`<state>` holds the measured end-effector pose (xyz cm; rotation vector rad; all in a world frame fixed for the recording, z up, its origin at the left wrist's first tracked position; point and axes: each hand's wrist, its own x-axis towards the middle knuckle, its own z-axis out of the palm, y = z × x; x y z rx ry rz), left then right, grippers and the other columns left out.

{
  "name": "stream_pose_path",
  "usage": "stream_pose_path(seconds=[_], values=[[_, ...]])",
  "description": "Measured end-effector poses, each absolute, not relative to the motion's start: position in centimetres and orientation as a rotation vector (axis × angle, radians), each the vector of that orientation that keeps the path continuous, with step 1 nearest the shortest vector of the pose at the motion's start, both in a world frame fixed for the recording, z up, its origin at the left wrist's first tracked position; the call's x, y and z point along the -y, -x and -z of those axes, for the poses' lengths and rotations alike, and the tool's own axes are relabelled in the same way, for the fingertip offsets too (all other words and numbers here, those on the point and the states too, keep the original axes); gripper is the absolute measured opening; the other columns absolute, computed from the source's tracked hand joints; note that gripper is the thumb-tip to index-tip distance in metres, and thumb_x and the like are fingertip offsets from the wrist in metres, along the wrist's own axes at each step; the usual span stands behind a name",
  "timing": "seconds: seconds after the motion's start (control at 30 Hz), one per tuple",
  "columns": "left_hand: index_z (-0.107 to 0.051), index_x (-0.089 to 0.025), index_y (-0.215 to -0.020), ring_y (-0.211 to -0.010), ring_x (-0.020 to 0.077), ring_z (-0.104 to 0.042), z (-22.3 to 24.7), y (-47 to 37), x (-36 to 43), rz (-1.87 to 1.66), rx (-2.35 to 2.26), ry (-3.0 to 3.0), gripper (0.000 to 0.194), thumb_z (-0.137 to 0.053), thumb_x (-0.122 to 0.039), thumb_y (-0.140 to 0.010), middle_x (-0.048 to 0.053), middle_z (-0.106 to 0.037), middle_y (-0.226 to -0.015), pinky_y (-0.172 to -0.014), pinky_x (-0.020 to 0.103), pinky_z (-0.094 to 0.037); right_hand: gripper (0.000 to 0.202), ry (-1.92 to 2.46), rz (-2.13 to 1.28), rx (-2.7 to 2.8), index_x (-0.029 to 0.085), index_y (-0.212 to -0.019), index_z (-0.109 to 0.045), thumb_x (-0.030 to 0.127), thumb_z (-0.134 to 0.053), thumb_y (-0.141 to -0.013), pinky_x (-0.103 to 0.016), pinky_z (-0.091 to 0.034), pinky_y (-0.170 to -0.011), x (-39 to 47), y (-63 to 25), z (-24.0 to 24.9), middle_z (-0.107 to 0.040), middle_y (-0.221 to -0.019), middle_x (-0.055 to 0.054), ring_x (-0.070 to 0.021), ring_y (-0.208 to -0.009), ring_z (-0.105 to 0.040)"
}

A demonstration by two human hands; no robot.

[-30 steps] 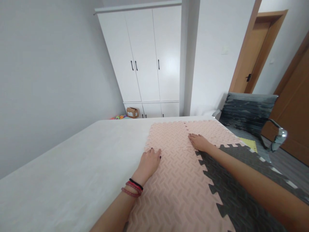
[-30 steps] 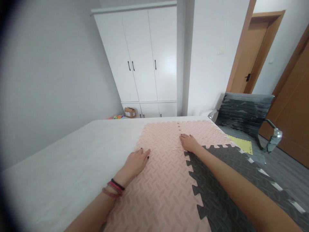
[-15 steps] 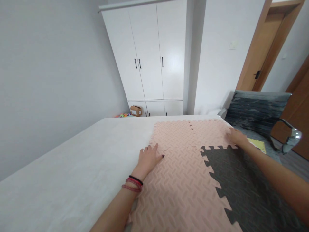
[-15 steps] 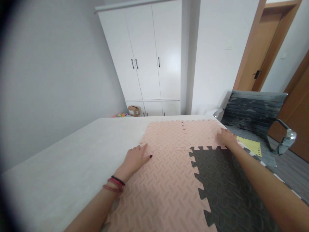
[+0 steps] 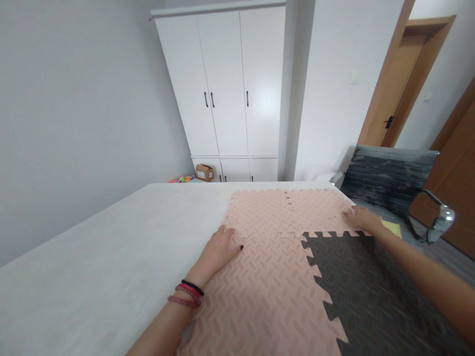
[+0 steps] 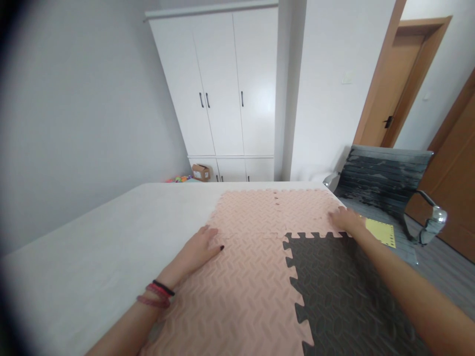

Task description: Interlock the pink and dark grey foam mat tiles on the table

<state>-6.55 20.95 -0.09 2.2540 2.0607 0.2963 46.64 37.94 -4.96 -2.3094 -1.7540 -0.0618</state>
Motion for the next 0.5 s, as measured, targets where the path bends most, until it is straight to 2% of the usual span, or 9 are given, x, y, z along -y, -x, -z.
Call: stream_pose_path(seconds=[0.07,0.13,0.2,0.27,0.37,0.5], values=[[-0.046,-0.016,-0.133,-0.135,0.0270,-0.036,0.2,6.6,-21.0,-0.277,-2.086,-2.251,0.058,-0.052,-0.046,-0.083,0.016,-0.036,-0.147,-0.110,0.037,-0.030,0.059,2.187,0.193,1.919,0.017,-0.130,-0.051,0.055,-0.041,-0.086,-0.064,-0.034,-0.096,-38.7,-43.4,3.8,-0.047,-0.135,-0.020,-0.0387,-0.118,-0.049],[-0.045,-0.019,-0.134,-0.134,0.0278,-0.038,0.2,6.6,-20.9,-0.243,-2.119,-2.253,0.058,-0.050,-0.048,-0.084,0.015,-0.031,-0.150,-0.108,0.038,-0.033,0.052,1.906,0.248,2.160,0.016,-0.130,-0.051,0.045,-0.043,-0.088,-0.053,-0.033,-0.104,-39.9,-39.0,2.7,-0.039,-0.144,-0.017,-0.0321,-0.124,-0.045],[-0.045,-0.022,-0.134,-0.131,0.0279,-0.042,0.1,6.6,-20.8,-0.200,-2.145,-2.253,0.056,-0.050,-0.049,-0.084,0.014,-0.029,-0.151,-0.105,0.039,-0.036,0.049,1.641,0.103,2.363,0.017,-0.132,-0.050,0.039,-0.042,-0.090,-0.041,-0.030,-0.109,-41.2,-34.4,2.1,-0.033,-0.148,-0.014,-0.0248,-0.131,-0.039],[-0.046,-0.023,-0.132,-0.129,0.0278,-0.044,-0.1,6.5,-20.8,-0.158,-2.166,-2.249,0.055,-0.049,-0.049,-0.084,0.014,-0.029,-0.151,-0.104,0.039,-0.038,0.050,1.500,-0.037,2.474,0.017,-0.136,-0.047,0.039,-0.038,-0.092,-0.037,-0.027,-0.111,-42.3,-30.8,2.0,-0.035,-0.148,-0.011,-0.0219,-0.136,-0.031],[-0.046,-0.023,-0.132,-0.128,0.0286,-0.045,-0.3,6.4,-20.7,-0.124,-2.177,-2.251,0.054,-0.048,-0.050,-0.085,0.015,-0.029,-0.151,-0.102,0.040,-0.040,0.049,1.469,-0.146,2.519,0.020,-0.138,-0.045,0.040,-0.033,-0.094,-0.039,-0.026,-0.111,-43.1,-28.2,2.8,-0.042,-0.143,-0.007,-0.0219,-0.137,-0.028],[-0.046,-0.022,-0.133,-0.128,0.0289,-0.046,-0.6,6.3,-20.8,-0.102,-2.175,-2.262,0.055,-0.047,-0.050,-0.086,0.016,-0.028,-0.151,-0.102,0.040,-0.040,0.049,1.563,-0.157,2.451,0.026,-0.137,-0.047,0.048,-0.031,-0.095,-0.046,-0.028,-0.108,-42.8,-28.1,4.0,-0.036,-0.147,-0.008,-0.0245,-0.134,-0.034]])
